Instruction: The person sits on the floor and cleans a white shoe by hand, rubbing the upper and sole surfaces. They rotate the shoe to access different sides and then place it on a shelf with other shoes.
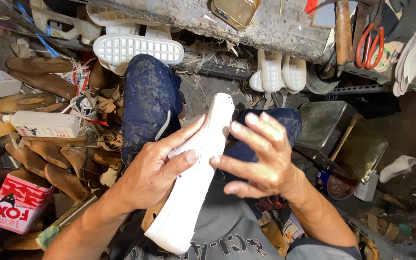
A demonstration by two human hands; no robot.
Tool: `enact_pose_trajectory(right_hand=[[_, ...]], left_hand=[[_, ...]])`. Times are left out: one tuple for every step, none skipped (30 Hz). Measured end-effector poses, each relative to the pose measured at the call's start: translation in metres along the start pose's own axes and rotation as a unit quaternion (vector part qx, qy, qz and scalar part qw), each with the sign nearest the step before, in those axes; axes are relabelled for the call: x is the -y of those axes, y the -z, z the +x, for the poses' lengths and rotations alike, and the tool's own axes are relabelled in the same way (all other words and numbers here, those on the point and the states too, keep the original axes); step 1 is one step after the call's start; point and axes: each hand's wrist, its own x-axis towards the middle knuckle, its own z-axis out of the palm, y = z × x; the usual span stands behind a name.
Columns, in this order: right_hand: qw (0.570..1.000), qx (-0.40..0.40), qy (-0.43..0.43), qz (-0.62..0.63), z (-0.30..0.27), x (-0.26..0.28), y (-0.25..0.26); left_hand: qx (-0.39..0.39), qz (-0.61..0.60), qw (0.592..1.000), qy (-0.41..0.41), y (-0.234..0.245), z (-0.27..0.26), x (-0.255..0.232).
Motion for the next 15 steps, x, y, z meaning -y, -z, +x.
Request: enact_pose_trajectory(right_hand=[[1.0,0.0,-0.003,-0.001,0.002,-0.001,0.0],[0.999,-0.002,-0.042,0.005,0.003,-0.002,0.001],[0.997,-0.007,-0.077,0.01,0.006,-0.006,0.001],[0.997,-0.009,-0.078,0.008,0.006,-0.005,0.002],[0.997,-0.009,-0.077,0.011,0.006,-0.004,0.004],[0.997,-0.009,-0.076,0.014,0.006,-0.003,0.005],[0.997,-0.009,-0.075,0.014,0.005,-0.002,0.005],[0.999,0.008,-0.047,0.011,0.005,0.0,0.005],[0.999,0.025,-0.022,0.009,0.003,0.003,0.005],[0.999,0.026,-0.024,0.009,0.005,-0.001,0.004],[0.998,0.017,-0.062,0.021,0.006,-0.005,0.003],[0.994,0.008,-0.1,0.034,0.008,-0.008,0.003],[0.994,0.008,-0.1,0.033,0.008,-0.009,0.003],[0.993,0.012,-0.115,0.03,0.01,-0.01,0.003],[0.991,0.017,-0.128,0.029,0.012,-0.012,0.003]], left_hand=[[0.003,0.0,1.0,0.001,-0.001,-0.001,0.001],[0.005,0.007,1.0,0.012,-0.002,-0.001,0.002],[0.004,0.015,1.0,0.02,-0.002,-0.001,0.002],[0.005,0.016,1.0,0.018,-0.002,-0.001,0.003],[0.009,0.011,1.0,0.026,-0.002,-0.001,0.003],[0.013,0.005,0.999,0.035,-0.003,-0.002,0.004],[0.011,0.005,0.999,0.035,-0.002,-0.001,0.003],[0.011,0.006,1.0,0.028,-0.002,-0.001,0.003],[0.013,0.006,1.0,0.022,-0.002,-0.001,0.003],[0.014,0.006,1.0,0.023,-0.001,-0.002,0.004],[0.014,0.016,0.999,0.025,-0.001,-0.001,0.004],[0.014,0.026,0.999,0.027,-0.001,-0.001,0.005],[0.015,0.027,0.999,0.027,-0.002,-0.001,0.005],[0.021,0.017,1.0,0.015,-0.002,-0.001,0.006],[0.025,0.006,1.0,0.003,-0.002,-0.001,0.006]])
